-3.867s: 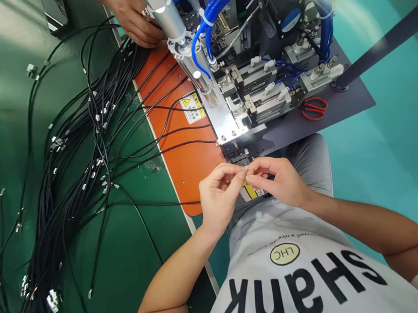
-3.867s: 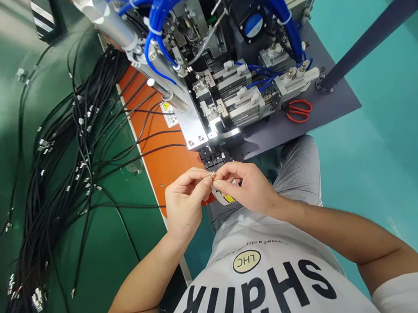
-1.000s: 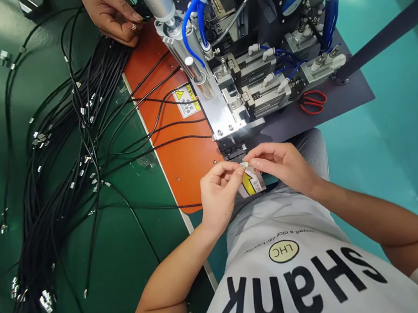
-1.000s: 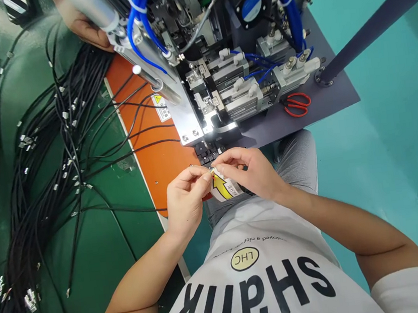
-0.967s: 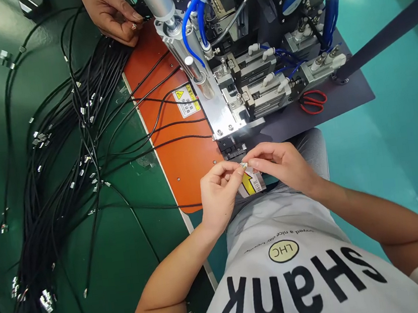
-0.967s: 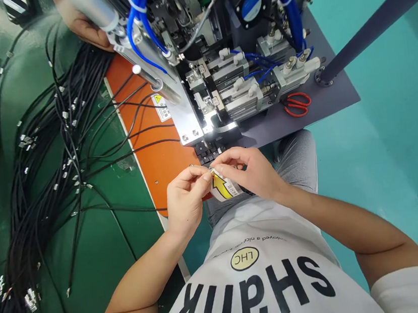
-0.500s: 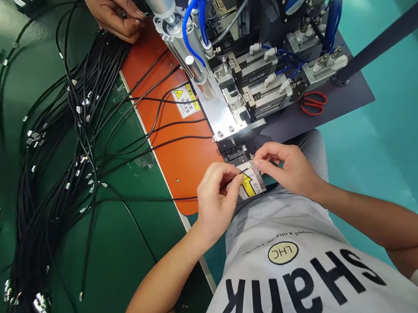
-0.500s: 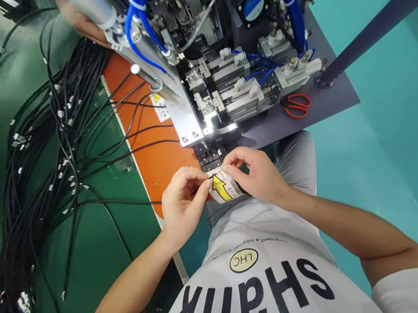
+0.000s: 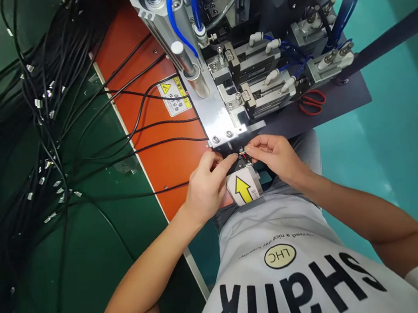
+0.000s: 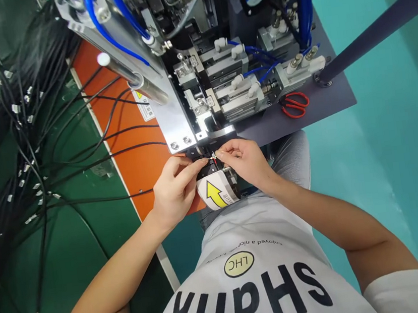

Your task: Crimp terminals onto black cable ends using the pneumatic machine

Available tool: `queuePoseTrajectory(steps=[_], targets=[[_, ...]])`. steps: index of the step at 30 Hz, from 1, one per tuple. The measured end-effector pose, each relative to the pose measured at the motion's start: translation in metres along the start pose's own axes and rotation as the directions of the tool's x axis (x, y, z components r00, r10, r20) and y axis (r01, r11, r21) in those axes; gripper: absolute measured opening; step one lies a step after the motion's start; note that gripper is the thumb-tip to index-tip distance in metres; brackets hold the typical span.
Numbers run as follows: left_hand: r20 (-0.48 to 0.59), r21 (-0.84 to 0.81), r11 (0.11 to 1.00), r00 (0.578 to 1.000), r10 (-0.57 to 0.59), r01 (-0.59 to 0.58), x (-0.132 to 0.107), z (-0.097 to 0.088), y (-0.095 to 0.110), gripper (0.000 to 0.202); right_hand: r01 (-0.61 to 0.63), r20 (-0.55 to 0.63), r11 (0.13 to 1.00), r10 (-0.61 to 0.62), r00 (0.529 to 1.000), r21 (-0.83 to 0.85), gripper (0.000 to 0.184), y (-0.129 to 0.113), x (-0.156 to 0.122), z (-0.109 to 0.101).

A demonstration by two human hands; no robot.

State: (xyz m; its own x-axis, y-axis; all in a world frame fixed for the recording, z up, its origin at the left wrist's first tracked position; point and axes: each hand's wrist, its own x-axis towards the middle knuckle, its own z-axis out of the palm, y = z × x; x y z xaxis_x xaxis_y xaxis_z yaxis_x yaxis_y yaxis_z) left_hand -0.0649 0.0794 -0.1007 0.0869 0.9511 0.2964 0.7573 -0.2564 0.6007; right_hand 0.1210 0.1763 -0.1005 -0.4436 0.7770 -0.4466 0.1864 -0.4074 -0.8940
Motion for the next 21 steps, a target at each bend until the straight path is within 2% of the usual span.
queuePoseTrajectory(steps=[7, 21], targets=[[0.017, 0.032, 0.999, 1.000, -0.020, 0.020, -0.0012, 0.0015, -0.0015, 0.037, -0.038, 0.003, 0.999, 0.038, 0.999, 0.034, 0.025, 0.0002, 0.0026, 0.0016], [0.019, 0.050, 0.998, 0.999, -0.046, 0.045, 0.0022, 0.0016, 0.0015, 0.034, -0.021, -0.005, 1.000, 0.021, 1.000, 0.024, 0.026, 0.0001, 0.0030, 0.0020]])
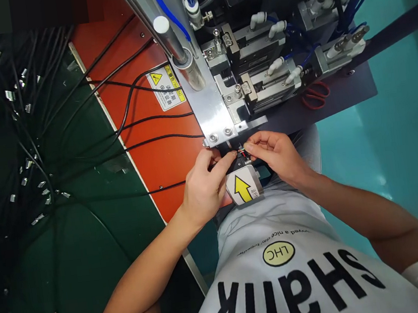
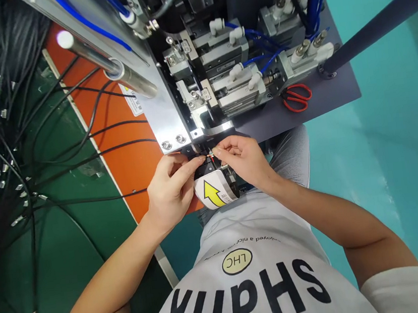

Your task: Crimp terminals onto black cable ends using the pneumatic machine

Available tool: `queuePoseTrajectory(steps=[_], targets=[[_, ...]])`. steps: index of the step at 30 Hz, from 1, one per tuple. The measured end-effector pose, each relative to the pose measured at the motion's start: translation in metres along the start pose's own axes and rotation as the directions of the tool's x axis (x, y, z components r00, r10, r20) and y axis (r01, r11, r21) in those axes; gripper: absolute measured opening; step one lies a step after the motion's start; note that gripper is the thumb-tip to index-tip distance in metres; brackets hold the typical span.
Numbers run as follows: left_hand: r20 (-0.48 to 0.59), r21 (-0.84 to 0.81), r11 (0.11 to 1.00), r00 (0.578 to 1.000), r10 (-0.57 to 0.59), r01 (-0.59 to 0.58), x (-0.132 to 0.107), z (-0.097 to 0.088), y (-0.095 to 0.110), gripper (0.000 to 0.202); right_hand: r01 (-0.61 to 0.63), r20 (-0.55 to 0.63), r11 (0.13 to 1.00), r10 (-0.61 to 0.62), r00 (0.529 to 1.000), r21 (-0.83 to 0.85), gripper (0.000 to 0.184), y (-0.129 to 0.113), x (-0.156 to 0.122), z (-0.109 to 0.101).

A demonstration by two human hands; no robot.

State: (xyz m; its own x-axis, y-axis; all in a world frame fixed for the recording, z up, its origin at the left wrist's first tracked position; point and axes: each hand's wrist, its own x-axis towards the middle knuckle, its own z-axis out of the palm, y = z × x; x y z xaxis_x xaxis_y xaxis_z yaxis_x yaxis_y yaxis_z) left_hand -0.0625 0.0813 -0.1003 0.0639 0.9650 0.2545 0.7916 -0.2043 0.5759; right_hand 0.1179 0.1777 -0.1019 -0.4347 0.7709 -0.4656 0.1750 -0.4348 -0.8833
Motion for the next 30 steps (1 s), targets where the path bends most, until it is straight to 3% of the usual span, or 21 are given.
queuePoseTrajectory(steps=[16, 30], targets=[[0.037, -0.011, 1.000, 0.999, -0.027, 0.027, 0.000, -0.001, 0.000, 0.032, 0.045, -0.022, 0.999, -0.045, 0.999, 0.015, 0.028, 0.005, -0.002, 0.003], [0.037, 0.010, 1.000, 0.999, -0.017, 0.016, 0.001, 0.000, 0.001, 0.032, 0.210, -0.053, 0.973, -0.215, 0.975, -0.095, 0.020, 0.013, 0.000, 0.007]])
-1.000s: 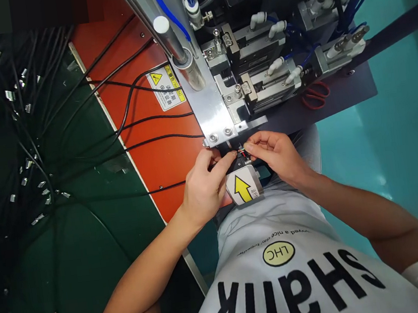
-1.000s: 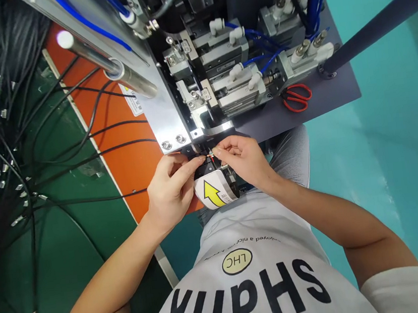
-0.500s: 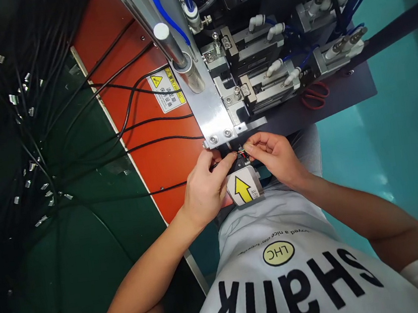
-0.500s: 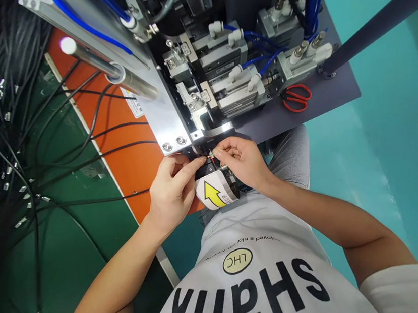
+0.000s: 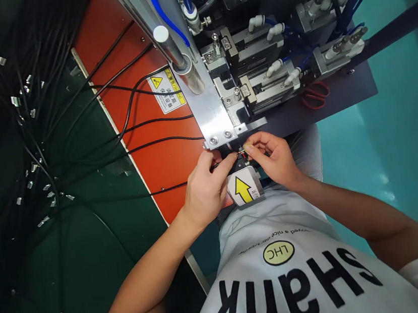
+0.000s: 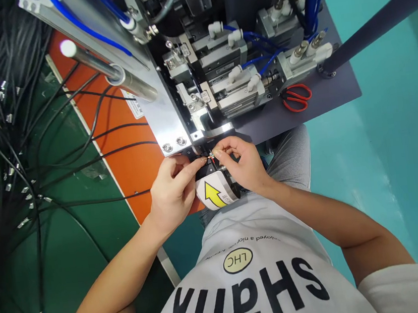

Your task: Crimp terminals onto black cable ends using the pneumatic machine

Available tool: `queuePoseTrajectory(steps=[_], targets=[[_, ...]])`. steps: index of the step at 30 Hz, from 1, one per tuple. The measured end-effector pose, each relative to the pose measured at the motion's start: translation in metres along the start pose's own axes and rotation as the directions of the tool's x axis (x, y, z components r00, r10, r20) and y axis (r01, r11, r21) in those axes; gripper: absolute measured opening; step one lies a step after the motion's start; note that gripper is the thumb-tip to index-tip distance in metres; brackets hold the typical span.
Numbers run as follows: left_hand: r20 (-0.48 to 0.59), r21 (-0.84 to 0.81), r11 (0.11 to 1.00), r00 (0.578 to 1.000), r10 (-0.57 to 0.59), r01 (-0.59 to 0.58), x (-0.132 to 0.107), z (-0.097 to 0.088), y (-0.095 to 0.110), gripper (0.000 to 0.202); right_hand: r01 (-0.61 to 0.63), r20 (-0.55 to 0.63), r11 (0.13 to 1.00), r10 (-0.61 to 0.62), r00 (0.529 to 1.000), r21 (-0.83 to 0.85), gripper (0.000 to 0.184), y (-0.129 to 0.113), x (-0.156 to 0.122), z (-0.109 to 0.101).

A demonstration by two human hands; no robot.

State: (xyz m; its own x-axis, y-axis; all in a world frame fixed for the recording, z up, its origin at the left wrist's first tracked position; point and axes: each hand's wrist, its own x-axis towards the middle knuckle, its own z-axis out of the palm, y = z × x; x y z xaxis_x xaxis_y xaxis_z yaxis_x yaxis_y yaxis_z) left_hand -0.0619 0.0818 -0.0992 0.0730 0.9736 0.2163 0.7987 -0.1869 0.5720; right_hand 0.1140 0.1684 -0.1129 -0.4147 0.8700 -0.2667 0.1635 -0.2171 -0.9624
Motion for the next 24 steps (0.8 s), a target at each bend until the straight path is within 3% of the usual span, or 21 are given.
queuePoseTrajectory(steps=[6, 12, 19, 24], targets=[[-0.001, 0.011, 1.000, 1.000, 0.012, -0.012, -0.001, 0.001, -0.001, 0.034, 0.008, -0.013, 0.999, -0.008, 1.000, 0.031, 0.018, 0.005, -0.002, 0.001], [0.013, 0.000, 1.000, 1.000, -0.005, 0.005, -0.001, 0.000, -0.001, 0.034, -0.038, 0.061, 0.997, 0.042, 0.997, -0.061, 0.019, 0.003, 0.003, -0.009], [0.003, 0.010, 1.000, 1.000, 0.004, -0.004, 0.000, 0.000, 0.001, 0.033, 0.244, 0.012, 0.950, -0.247, 0.969, -0.195, 0.004, 0.004, 0.003, -0.004], [-0.011, 0.009, 1.000, 1.000, 0.016, -0.016, 0.000, 0.001, -0.001, 0.031, 0.323, -0.034, 0.925, -0.336, 0.941, -0.202, 0.005, 0.010, 0.002, 0.002]])
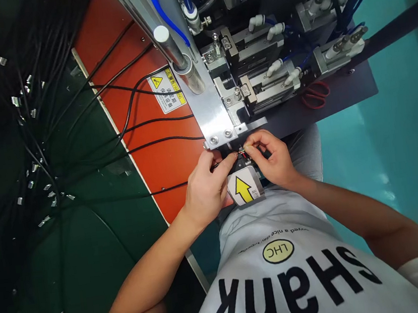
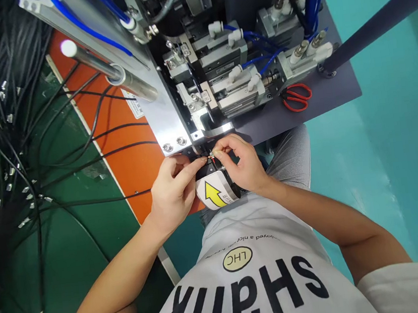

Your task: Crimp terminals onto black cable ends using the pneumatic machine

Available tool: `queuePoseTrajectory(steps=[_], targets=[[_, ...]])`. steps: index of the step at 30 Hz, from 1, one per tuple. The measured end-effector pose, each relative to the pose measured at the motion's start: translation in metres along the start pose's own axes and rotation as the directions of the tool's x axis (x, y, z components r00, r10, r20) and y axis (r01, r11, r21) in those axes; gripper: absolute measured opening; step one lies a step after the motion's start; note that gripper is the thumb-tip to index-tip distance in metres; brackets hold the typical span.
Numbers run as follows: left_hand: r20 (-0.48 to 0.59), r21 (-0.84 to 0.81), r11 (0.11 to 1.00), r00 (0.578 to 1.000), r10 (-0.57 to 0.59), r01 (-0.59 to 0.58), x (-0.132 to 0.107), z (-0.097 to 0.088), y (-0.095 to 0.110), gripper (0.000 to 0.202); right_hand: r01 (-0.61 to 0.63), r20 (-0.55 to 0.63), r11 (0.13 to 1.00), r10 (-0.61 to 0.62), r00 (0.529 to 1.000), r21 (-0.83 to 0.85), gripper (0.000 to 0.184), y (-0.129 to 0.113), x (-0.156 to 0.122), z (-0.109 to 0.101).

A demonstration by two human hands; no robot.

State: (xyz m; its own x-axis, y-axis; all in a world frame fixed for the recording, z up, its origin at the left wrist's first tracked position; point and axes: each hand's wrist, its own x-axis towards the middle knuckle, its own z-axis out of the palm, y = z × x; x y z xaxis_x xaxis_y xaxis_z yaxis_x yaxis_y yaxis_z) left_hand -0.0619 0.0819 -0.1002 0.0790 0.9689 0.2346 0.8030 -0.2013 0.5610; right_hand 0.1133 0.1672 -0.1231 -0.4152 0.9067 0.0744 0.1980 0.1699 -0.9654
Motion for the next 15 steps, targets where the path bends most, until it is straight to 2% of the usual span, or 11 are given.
queuePoseTrajectory(steps=[7, 15], targets=[[0.019, 0.013, 1.000, 1.000, -0.011, 0.010, 0.0001, -0.0008, 0.0009, 0.032, -0.026, -0.018, 1.000, 0.026, 0.999, 0.010, 0.005, 0.0003, -0.0013, 0.0030], [0.020, 0.016, 1.000, 1.000, -0.004, 0.004, -0.0004, -0.0004, 0.0002, 0.032, -0.182, 0.049, 0.981, 0.179, 0.983, 0.062, 0.006, 0.0003, -0.0029, -0.0013]])
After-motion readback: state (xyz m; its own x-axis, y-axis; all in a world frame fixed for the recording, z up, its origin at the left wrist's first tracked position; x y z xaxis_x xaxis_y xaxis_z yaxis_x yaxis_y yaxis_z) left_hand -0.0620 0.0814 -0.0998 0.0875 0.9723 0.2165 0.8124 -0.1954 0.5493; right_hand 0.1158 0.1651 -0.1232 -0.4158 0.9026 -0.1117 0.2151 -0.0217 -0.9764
